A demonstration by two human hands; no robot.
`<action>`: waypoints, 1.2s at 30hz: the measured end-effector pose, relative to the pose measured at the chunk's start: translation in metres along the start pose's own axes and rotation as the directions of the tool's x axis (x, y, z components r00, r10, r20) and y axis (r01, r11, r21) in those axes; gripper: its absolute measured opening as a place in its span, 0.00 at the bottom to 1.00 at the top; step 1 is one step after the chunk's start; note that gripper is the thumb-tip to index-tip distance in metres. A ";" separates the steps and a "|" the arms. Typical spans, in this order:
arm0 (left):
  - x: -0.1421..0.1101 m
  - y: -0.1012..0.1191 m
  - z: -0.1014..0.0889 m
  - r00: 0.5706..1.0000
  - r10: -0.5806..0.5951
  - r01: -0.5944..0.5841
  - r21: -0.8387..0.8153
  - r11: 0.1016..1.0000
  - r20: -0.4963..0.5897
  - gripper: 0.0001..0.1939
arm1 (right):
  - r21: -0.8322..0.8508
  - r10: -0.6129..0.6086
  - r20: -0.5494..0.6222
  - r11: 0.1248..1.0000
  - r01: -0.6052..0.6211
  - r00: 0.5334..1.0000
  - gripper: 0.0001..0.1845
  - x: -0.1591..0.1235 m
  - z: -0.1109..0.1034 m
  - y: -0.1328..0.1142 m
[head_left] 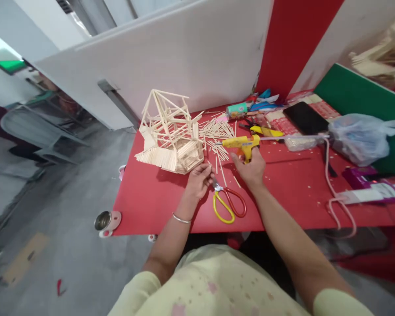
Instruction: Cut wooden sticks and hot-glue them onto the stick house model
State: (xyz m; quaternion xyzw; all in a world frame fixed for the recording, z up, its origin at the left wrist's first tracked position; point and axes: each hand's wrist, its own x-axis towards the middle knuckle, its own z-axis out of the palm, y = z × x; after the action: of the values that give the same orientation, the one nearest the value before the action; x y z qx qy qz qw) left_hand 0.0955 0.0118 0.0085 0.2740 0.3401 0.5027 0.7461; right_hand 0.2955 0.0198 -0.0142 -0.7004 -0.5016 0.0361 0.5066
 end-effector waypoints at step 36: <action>0.000 -0.011 -0.008 0.989 0.132 -0.134 -0.034 0.990 -0.067 0.19 | 0.088 -0.178 0.083 0.981 0.170 0.981 0.21 -0.018 -0.005 -0.012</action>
State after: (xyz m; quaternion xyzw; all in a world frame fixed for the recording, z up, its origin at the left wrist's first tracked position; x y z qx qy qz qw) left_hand 0.0957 0.0088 -0.0048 0.2654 0.3352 0.5662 0.7047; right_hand 0.2815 0.0033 -0.0116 -0.6303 -0.5816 0.0437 0.5123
